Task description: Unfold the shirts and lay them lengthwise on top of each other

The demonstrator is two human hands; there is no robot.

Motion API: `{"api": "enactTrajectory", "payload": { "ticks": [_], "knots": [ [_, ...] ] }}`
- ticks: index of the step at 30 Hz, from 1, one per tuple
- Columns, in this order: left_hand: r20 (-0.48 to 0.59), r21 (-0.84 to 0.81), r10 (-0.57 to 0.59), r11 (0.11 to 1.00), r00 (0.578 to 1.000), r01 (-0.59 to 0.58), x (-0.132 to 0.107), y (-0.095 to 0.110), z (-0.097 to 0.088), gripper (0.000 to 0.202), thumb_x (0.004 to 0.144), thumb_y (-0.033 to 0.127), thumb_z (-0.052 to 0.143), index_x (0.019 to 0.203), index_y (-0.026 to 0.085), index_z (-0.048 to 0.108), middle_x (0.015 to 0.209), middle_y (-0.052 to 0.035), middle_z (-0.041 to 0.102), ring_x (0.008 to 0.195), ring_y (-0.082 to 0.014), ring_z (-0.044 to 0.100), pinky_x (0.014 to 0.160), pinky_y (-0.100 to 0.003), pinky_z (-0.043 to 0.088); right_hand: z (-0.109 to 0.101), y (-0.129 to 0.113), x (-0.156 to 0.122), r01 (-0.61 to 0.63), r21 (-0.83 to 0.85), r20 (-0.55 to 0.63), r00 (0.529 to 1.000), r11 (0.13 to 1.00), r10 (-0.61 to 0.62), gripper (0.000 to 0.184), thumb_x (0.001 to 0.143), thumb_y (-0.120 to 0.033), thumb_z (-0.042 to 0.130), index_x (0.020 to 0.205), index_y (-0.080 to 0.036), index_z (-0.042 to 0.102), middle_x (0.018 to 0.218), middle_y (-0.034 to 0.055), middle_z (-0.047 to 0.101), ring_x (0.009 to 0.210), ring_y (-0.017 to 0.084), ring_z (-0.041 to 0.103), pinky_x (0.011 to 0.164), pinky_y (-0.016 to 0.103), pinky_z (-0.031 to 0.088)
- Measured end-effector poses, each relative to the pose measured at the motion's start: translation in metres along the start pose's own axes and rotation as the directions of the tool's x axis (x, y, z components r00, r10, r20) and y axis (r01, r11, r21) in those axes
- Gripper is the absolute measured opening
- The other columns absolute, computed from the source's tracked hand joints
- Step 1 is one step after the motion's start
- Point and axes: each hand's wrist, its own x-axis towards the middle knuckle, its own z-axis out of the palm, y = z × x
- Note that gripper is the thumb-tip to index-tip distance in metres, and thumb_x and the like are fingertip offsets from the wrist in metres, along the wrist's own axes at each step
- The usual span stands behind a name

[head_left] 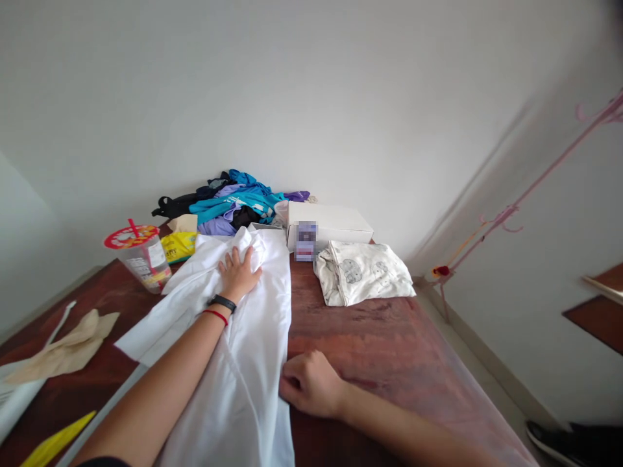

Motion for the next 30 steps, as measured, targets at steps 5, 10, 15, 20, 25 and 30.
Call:
{"api": "enactTrajectory", "payload": {
  "ticks": [5,10,15,20,25,30],
  "knots": [
    [0.004,-0.047,-0.006,0.999,1.000,0.007,0.001,-0.001,-0.001,0.078,0.095,0.051,0.057,0.165,0.025,0.032,0.170,-0.0230,0.022,0.152,-0.0498,0.026,0.118,-0.065,0.022,-0.025,0.005,0.017,-0.093,0.316,0.219,0.975,0.944,0.023,0.018,0.083,-0.024,0.069,0.070,-0.017,0.060,0.061,-0.0040,0.059,0.053,0.008,0.052,0.054,0.019,0.036],
    [0.011,-0.085,-0.004,0.996,1.000,0.005,-0.001,0.000,-0.006,0.077,0.095,0.052,0.056,0.164,0.026,0.033,0.169,-0.0240,0.023,0.153,-0.0479,0.026,0.119,-0.065,0.021,-0.028,0.032,0.019,-0.250,0.773,0.207,0.968,0.583,0.140,0.036,0.087,-0.050,0.073,0.089,-0.015,0.066,0.066,-0.0010,0.065,0.050,0.010,0.057,0.048,0.020,0.045],
    [0.028,-0.105,-0.024,0.994,0.999,0.027,-0.004,0.004,-0.012,0.076,0.095,0.048,0.057,0.164,0.024,0.033,0.170,-0.0245,0.021,0.154,-0.0477,0.024,0.119,-0.065,0.019,-0.033,0.058,0.011,-0.124,0.945,0.079,0.984,0.302,0.158,0.038,0.088,-0.049,0.075,0.099,-0.013,0.070,0.071,0.0020,0.066,0.055,0.012,0.060,0.051,0.021,0.048],
    [0.024,-0.117,-0.029,0.993,0.999,0.032,-0.006,0.008,-0.012,0.076,0.096,0.045,0.057,0.164,0.022,0.033,0.170,-0.0244,0.021,0.154,-0.0474,0.024,0.120,-0.065,0.019,-0.037,0.064,0.011,-0.118,0.962,0.088,0.988,0.245,0.129,0.038,0.091,-0.047,0.072,0.107,-0.012,0.070,0.076,0.0037,0.067,0.062,0.014,0.062,0.056,0.024,0.050],
    [0.042,-0.157,-0.045,0.986,0.998,0.051,-0.007,0.011,-0.012,0.079,0.095,0.044,0.058,0.164,0.021,0.030,0.173,-0.0249,0.008,0.157,-0.0500,0.010,0.120,-0.067,0.015,-0.039,0.060,0.009,-0.143,0.950,0.119,0.988,0.278,0.099,0.040,0.090,-0.045,0.073,0.112,-0.012,0.070,0.080,0.0043,0.067,0.069,0.014,0.063,0.063,0.025,0.052],
    [0.094,-0.255,-0.068,0.963,0.993,0.090,-0.004,0.030,-0.036,0.093,0.091,0.045,0.064,0.166,0.014,0.020,0.172,-0.0262,-0.011,0.156,-0.0528,-0.011,0.120,-0.072,0.009,-0.040,0.061,0.007,-0.149,0.943,0.129,0.988,0.296,0.087,0.040,0.090,-0.045,0.073,0.113,-0.012,0.070,0.082,0.0046,0.068,0.070,0.014,0.064,0.065,0.025,0.051]
  ]
}}
